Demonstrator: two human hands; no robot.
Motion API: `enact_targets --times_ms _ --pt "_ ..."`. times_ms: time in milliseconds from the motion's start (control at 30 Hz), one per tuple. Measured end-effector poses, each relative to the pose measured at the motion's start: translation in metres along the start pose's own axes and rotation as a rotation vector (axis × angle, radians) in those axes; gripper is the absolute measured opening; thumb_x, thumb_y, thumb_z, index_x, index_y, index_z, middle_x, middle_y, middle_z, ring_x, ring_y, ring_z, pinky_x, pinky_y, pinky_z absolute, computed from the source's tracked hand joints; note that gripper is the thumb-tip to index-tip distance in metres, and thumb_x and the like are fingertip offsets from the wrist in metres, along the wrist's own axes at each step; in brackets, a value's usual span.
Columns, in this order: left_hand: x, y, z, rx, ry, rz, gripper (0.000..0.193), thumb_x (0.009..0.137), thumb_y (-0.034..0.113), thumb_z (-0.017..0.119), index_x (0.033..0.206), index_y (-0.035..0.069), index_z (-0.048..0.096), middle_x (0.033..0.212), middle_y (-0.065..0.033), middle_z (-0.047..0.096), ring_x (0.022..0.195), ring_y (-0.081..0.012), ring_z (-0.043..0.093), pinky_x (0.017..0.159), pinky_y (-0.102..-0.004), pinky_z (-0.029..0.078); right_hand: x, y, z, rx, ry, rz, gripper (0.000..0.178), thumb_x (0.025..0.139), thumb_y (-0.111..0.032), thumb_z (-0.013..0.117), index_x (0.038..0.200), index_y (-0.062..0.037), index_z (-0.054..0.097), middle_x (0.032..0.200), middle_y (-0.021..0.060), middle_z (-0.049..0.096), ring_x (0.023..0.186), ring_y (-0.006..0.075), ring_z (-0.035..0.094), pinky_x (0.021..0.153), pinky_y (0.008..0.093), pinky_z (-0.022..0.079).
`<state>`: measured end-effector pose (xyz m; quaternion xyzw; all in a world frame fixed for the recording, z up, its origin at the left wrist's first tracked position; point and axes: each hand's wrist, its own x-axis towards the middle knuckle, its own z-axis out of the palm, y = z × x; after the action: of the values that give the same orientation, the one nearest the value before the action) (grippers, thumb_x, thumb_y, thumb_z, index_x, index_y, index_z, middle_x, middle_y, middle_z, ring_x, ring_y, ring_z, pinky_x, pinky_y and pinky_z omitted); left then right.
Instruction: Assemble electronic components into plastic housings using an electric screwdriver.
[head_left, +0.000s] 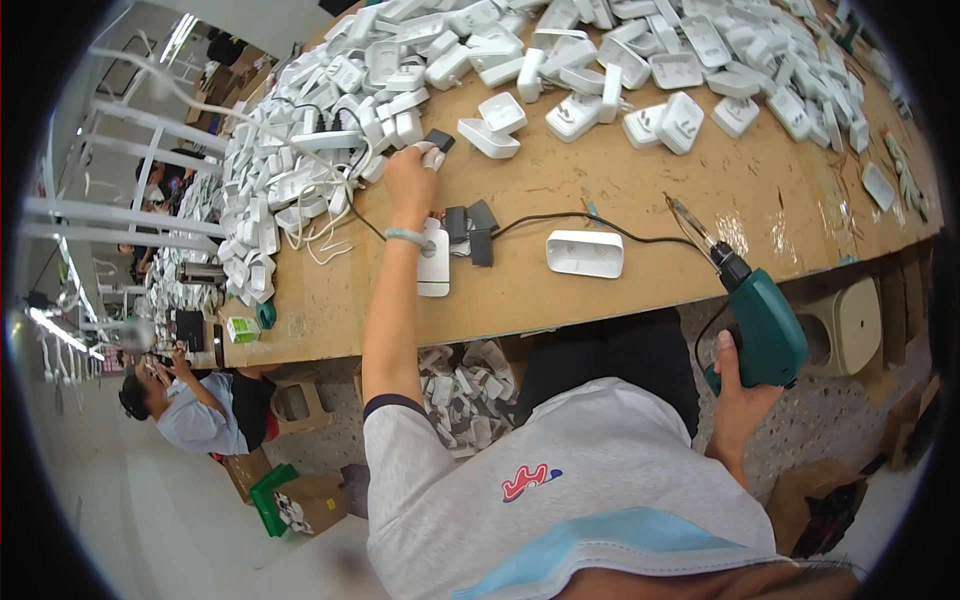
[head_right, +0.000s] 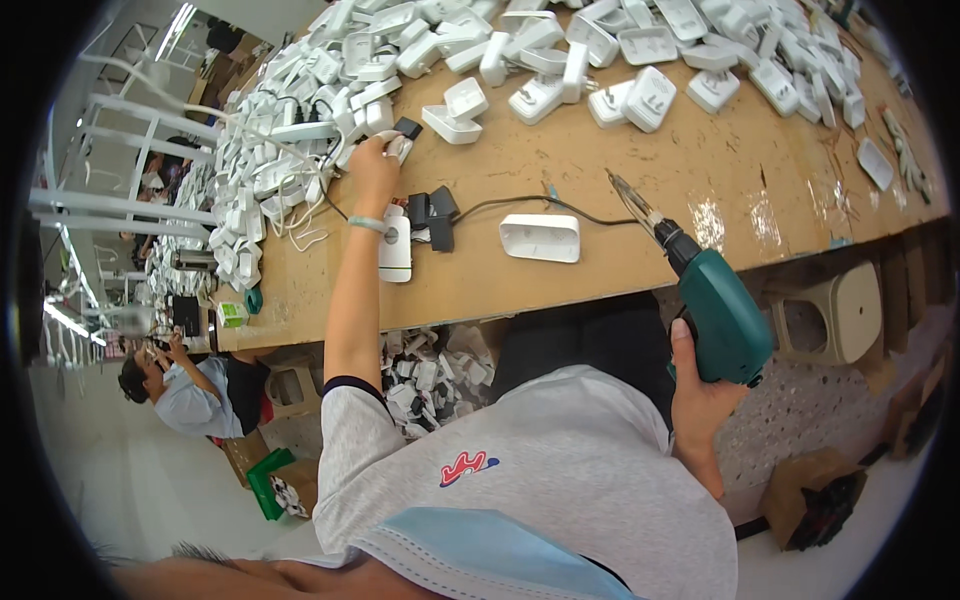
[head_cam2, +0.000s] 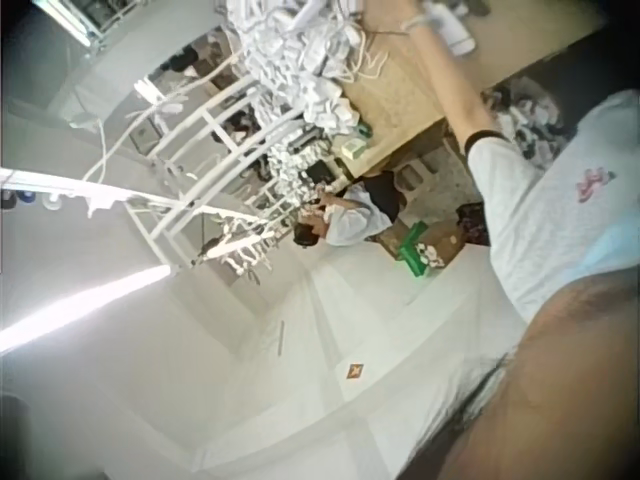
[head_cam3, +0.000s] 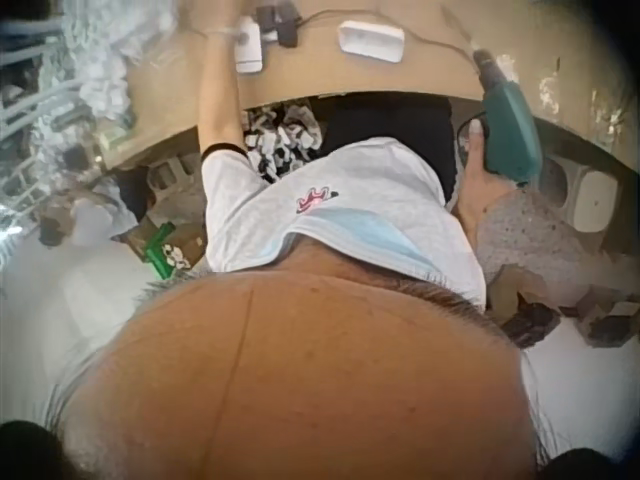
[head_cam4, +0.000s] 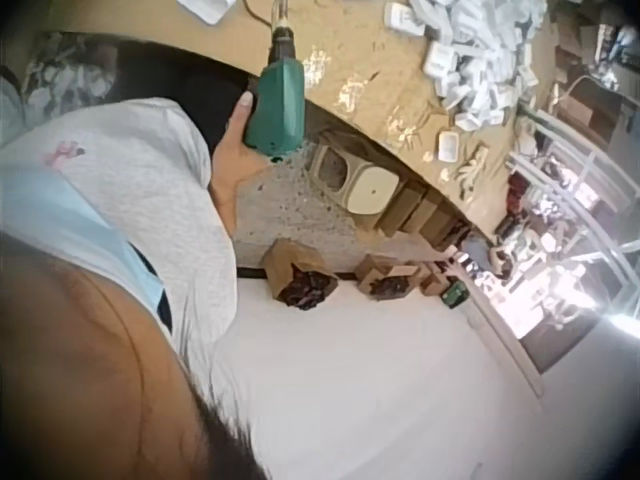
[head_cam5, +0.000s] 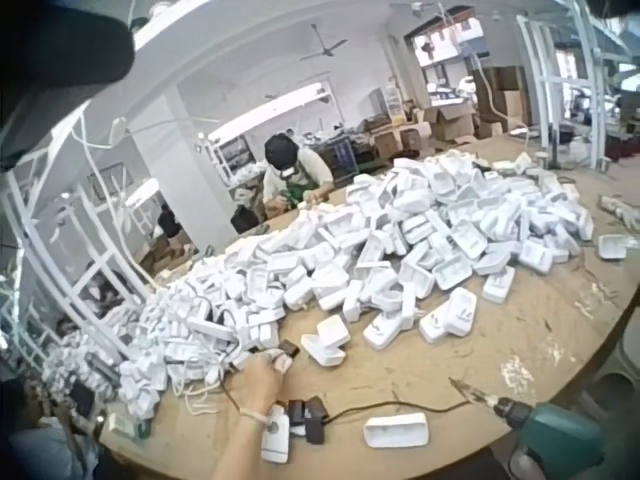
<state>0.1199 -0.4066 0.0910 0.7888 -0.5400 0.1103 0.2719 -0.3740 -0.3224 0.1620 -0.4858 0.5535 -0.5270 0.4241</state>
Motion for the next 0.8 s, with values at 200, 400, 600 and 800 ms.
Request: enact_targets --times_ms 200,400,600,800 --pt "-0.014 0.051 -0.061 -0.849 0.346 -0.207 0.019 0.098 0.008 0.067 0.111 -0.005 0.073 0.093 -0.0085 0.074 0.083 -0.0106 0.067 0.076 -0.0241 0.054 0.001 0.012 -0.005 -0.059 -0.034 -0.037 0.029 0.087 -0.004 0.080 0.111 0.0009 0.064 0.090 0.0026 0.066 0.068 0.0073 0.057 0.059 0.0227 0.047" --pt "-0.087 0.137 -0.109 -0.802 0.300 -0.198 0.018 0.098 0.005 0.065 0.112 -0.006 0.072 0.101 -0.0108 0.074 0.092 -0.0144 0.068 0.083 -0.0281 0.054 -0.011 0.008 -0.007 -0.027 -0.139 0.075 0.030 0.087 -0.004 0.080 0.112 0.0012 0.064 0.093 0.0030 0.067 0.077 0.0093 0.060 0.066 0.0235 0.050" --pt "-0.164 0.176 -0.081 -0.310 0.039 0.213 0.024 0.081 0.004 0.076 0.105 0.006 0.077 0.095 -0.0090 0.069 0.088 -0.0266 0.063 0.079 -0.0386 0.047 -0.026 0.009 -0.008 -0.067 -0.241 0.048 0.023 0.086 -0.003 0.080 0.106 0.0016 0.070 0.097 0.0044 0.070 0.084 0.0100 0.064 0.076 0.0250 0.051" --pt "-0.170 0.185 -0.034 -0.265 -0.069 0.161 0.023 0.085 0.006 0.071 0.107 0.003 0.073 0.087 -0.0082 0.069 0.085 -0.0243 0.062 0.080 -0.0395 0.040 -0.032 0.022 -0.001 -0.091 -0.291 0.026 0.020 0.084 -0.004 0.081 0.101 0.0008 0.071 0.089 0.0024 0.069 0.080 0.0080 0.062 0.072 0.0240 0.049"
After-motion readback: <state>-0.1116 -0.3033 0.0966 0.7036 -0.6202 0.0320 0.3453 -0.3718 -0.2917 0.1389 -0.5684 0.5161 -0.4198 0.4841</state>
